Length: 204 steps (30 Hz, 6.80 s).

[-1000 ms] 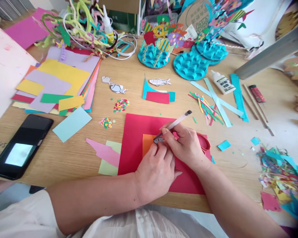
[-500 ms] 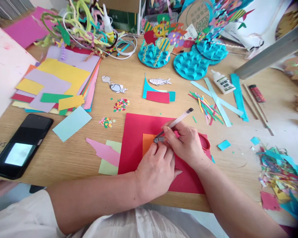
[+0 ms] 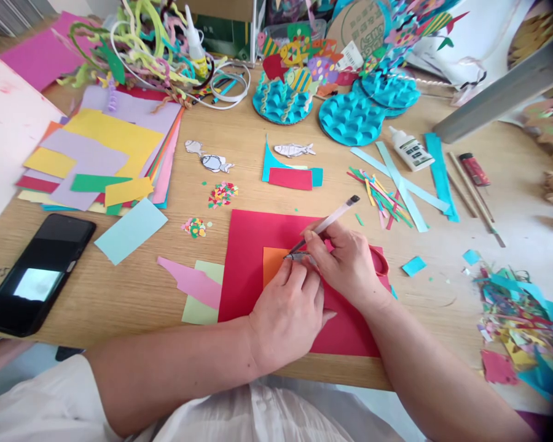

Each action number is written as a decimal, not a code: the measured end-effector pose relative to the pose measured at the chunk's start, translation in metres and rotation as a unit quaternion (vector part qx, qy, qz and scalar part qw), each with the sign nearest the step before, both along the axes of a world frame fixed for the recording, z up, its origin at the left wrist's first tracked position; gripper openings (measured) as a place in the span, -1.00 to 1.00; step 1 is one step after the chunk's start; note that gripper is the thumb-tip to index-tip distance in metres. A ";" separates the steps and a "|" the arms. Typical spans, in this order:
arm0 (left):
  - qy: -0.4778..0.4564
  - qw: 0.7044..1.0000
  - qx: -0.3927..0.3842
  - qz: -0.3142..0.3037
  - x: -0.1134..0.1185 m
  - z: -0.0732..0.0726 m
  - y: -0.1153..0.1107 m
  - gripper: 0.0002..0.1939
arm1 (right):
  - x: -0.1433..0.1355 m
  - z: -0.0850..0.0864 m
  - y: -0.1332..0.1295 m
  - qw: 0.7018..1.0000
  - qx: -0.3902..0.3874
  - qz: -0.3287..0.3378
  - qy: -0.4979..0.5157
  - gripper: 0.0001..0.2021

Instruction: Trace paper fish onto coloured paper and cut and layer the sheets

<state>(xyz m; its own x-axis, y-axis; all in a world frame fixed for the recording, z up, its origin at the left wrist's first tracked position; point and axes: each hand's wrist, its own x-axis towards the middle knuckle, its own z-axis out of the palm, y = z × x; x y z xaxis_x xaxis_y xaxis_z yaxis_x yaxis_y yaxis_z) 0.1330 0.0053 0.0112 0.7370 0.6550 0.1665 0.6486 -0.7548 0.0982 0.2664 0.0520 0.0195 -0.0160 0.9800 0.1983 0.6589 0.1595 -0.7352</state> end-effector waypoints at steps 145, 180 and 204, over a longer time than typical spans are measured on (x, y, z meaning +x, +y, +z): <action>0.044 0.999 0.020 -0.018 0.000 0.000 0.003 -0.44 | 0.031 -0.001 -0.004 1.000 -0.001 -0.005 0.007 -0.94; 0.039 0.999 0.012 -0.019 0.000 0.000 0.004 -0.47 | 0.034 0.000 -0.005 1.000 -0.014 -0.011 -0.003 -0.94; 0.017 0.999 0.025 -0.027 -0.002 0.000 0.005 -0.51 | 0.033 0.005 -0.019 0.996 -0.072 -0.058 0.013 -0.90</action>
<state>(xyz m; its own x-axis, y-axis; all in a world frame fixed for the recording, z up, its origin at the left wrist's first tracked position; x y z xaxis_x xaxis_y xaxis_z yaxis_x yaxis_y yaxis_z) 0.1310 0.0107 0.0112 0.7765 0.6064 0.1714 0.6097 -0.7917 0.0384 0.2998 0.0329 0.0246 0.1015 0.9934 0.0542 0.6465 -0.0244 -0.7625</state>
